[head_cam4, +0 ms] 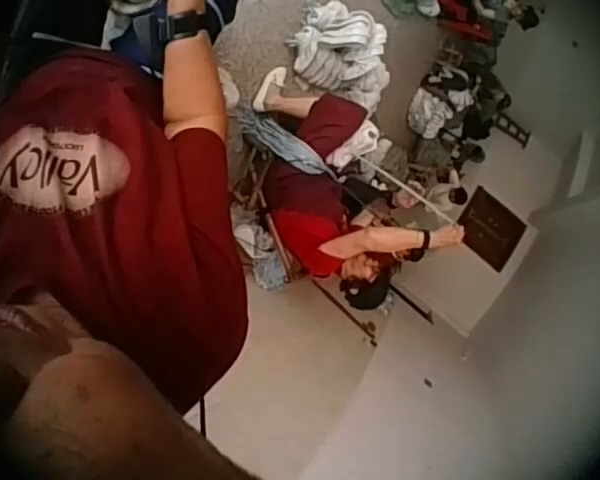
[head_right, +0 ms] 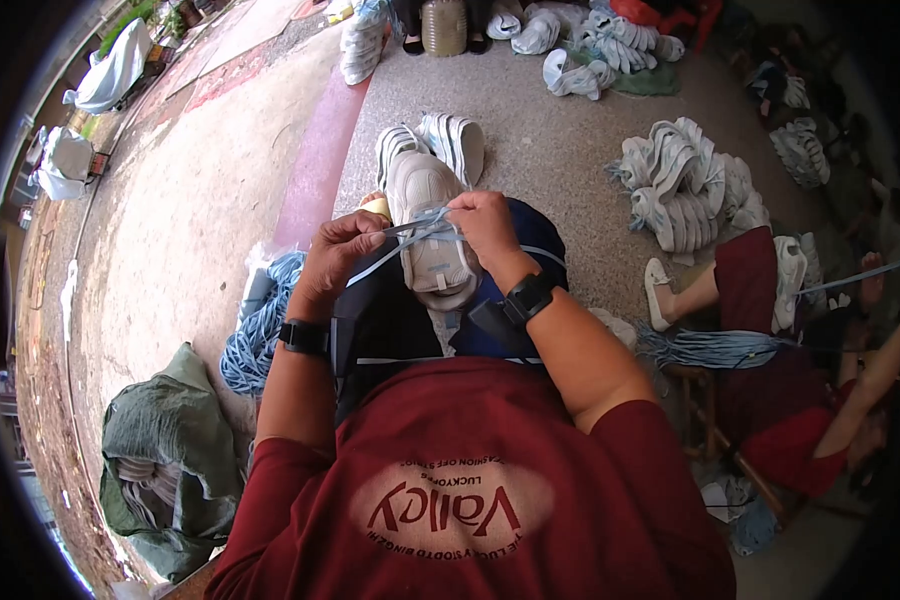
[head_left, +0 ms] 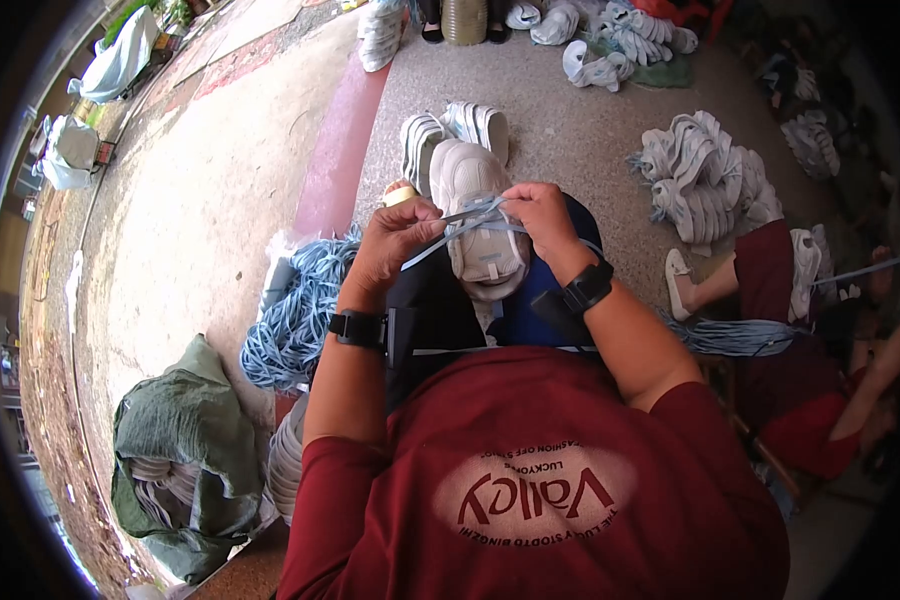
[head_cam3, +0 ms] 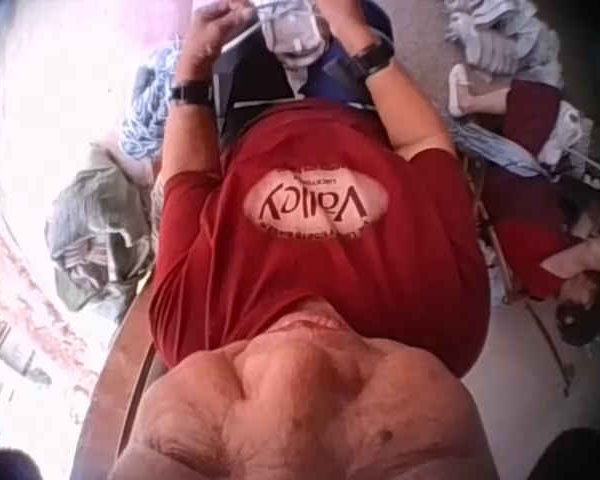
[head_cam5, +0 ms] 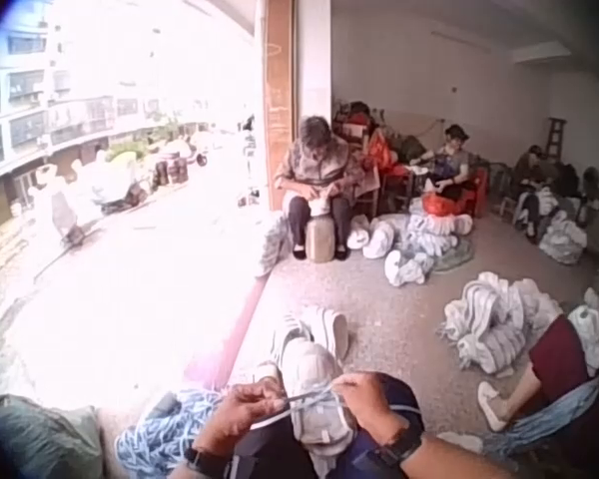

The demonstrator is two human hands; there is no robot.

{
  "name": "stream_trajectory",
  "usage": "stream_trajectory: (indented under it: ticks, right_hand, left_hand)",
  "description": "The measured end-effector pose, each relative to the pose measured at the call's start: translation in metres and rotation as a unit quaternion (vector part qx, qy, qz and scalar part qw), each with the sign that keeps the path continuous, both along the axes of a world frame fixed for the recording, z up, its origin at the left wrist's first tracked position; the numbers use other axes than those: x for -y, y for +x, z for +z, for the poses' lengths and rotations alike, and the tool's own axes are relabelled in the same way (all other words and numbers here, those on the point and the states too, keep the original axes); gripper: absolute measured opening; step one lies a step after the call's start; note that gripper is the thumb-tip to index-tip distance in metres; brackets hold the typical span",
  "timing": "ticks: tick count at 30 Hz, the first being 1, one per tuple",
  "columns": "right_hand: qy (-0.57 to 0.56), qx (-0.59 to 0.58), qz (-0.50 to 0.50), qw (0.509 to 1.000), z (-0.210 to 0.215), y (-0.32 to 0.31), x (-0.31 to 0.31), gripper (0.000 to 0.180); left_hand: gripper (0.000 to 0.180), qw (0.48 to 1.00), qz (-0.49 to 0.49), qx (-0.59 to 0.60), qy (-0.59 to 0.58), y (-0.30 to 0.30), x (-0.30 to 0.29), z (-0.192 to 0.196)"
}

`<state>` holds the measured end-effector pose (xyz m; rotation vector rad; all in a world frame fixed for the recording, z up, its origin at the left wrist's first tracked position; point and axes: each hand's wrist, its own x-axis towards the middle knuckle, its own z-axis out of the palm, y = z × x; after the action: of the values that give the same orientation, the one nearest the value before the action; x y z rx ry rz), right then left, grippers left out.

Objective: Insert laces into a white athletic shoe and tie them.

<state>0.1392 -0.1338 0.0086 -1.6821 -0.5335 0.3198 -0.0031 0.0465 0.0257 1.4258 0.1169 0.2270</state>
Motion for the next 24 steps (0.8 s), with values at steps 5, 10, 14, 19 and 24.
stream_trajectory:
  ticks: [5, 10, 14, 19, 24]
  right_hand:
    - [0.019, -0.175, 0.140, 0.974, -0.003, 0.012, 0.010, 0.017]
    - [-0.169, 0.050, 0.034, 0.984, -0.006, 0.010, 0.012, 0.023]
    - [-0.216, 0.102, 0.109, 0.965, 0.002, 0.010, 0.022, 0.023]
    - [0.089, -0.246, -0.021, 0.965, 0.001, 0.018, 0.048, 0.004]
    - [0.304, -0.306, -0.194, 0.881, -0.008, 0.058, 0.126, 0.015]
  left_hand:
    - [0.012, 0.976, 0.072, 0.005, -0.205, 0.001, 0.001, -0.015]
    - [0.009, 0.952, 0.085, 0.027, -0.294, -0.009, -0.003, -0.035]
    - [0.009, 0.960, 0.089, 0.010, -0.267, -0.007, -0.006, -0.049]
    - [0.008, 0.987, 0.106, -0.078, -0.089, -0.003, -0.008, -0.051]
    - [0.025, 0.979, 0.081, -0.089, 0.163, 0.007, 0.008, -0.050]
